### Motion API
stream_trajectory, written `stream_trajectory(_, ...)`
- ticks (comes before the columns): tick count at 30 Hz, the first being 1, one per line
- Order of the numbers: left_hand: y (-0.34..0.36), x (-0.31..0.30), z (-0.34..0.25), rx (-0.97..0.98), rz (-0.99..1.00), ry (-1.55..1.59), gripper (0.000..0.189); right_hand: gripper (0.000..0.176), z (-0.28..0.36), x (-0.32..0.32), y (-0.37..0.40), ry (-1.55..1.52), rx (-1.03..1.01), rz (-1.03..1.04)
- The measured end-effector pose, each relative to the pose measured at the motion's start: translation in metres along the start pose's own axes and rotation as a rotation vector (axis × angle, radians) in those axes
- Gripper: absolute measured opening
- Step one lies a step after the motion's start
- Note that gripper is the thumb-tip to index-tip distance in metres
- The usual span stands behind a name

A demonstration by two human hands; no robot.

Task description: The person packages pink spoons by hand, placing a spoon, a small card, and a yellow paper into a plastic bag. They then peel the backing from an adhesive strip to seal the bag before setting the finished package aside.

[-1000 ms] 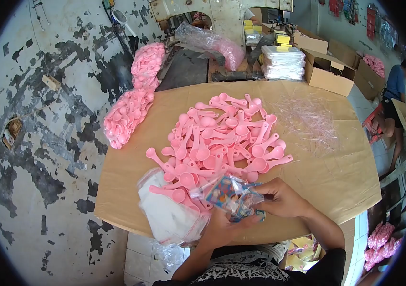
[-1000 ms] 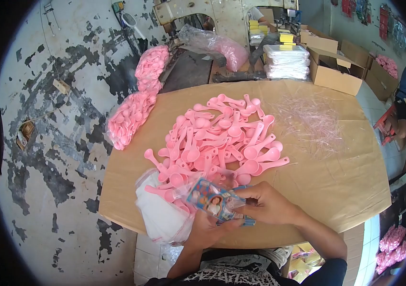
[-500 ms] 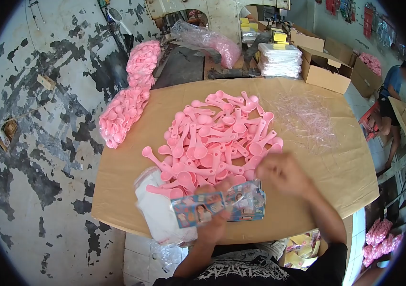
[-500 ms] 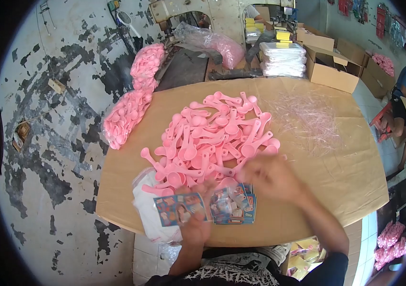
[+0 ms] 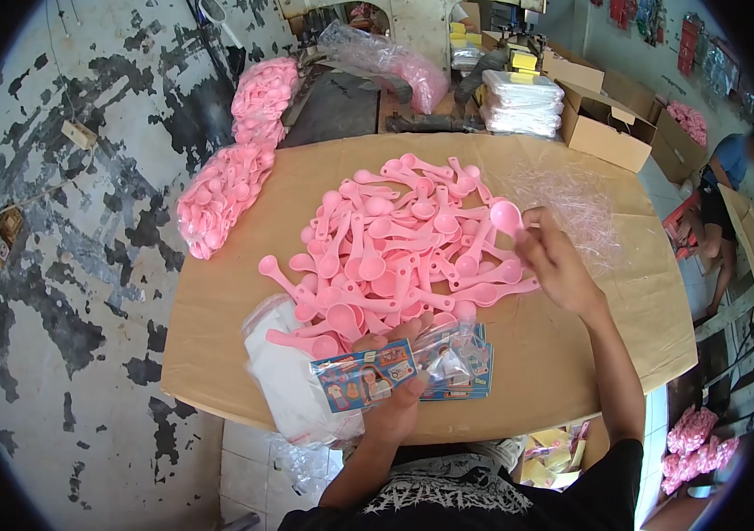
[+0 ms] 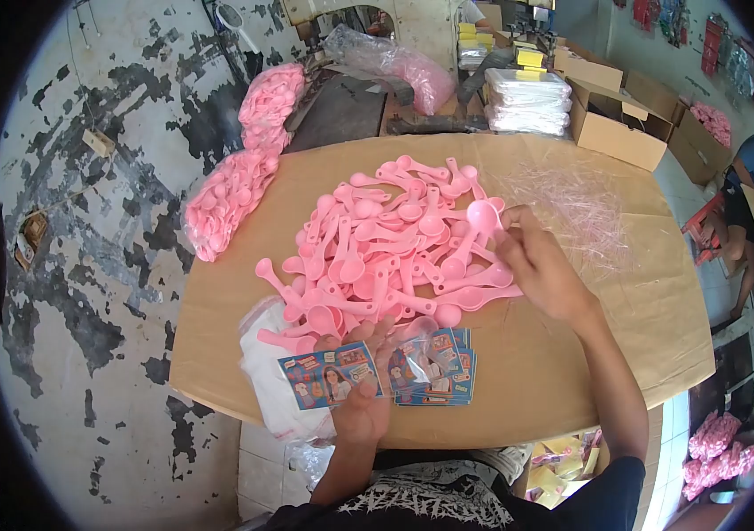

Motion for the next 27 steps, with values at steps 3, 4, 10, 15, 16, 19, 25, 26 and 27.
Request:
stream_trajectory(3,0.001,0.000,-0.001,0.048,0.013,0.011,0.059,0.015,0.045,0.021,0.031,-0.083,-0.098,0.229)
stream_trajectory(4,-0.001,0.001,-0.001,0.057,0.020,0.010,0.057,0.016,0.055,0.027,0.040,-0.066,-0.094,0.320)
stream_trajectory(10,-0.002,-0.006,-0.001,0.063,-0.046,0.037,0.048,0.014,0.059,0.024,0.067,-0.233,-0.175,0.213)
stream_trajectory(15,0.002,0.000,-0.005,0.016,-0.130,0.125,0.048,0.014,0.055,0.003,0.068,-0.203,0.102,0.197)
stream_trajectory(16,0.002,0.001,-0.004,0.015,-0.133,0.120,0.050,0.016,0.060,0.000,0.065,-0.060,0.009,0.213)
stream_trajectory(19,0.002,0.002,-0.003,0.002,-0.085,0.104,0.053,0.021,0.079,-0.004,0.062,0.149,-0.145,0.297)
stream_trajectory(25,0.001,0.015,0.007,-0.133,0.040,0.306,0.051,0.027,0.105,0.031,0.057,0.279,-0.395,0.576)
stream_trajectory(26,0.003,0.015,0.007,-0.183,-0.021,0.388,0.047,0.028,0.117,0.035,0.058,0.306,-0.380,0.639)
stream_trajectory(27,0.003,0.014,0.006,-0.183,-0.039,0.417,0.048,0.028,0.123,0.033,0.058,0.334,-0.324,0.638)
Point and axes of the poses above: each hand's wrist, its own y-axis away from the middle knuckle, its own x-axis out of the palm, z = x × y, the point moved 2 cm from there along -y, towards the middle knuckle, and after that the axes turned 5 degrees about -x, right-handed, at the moved point
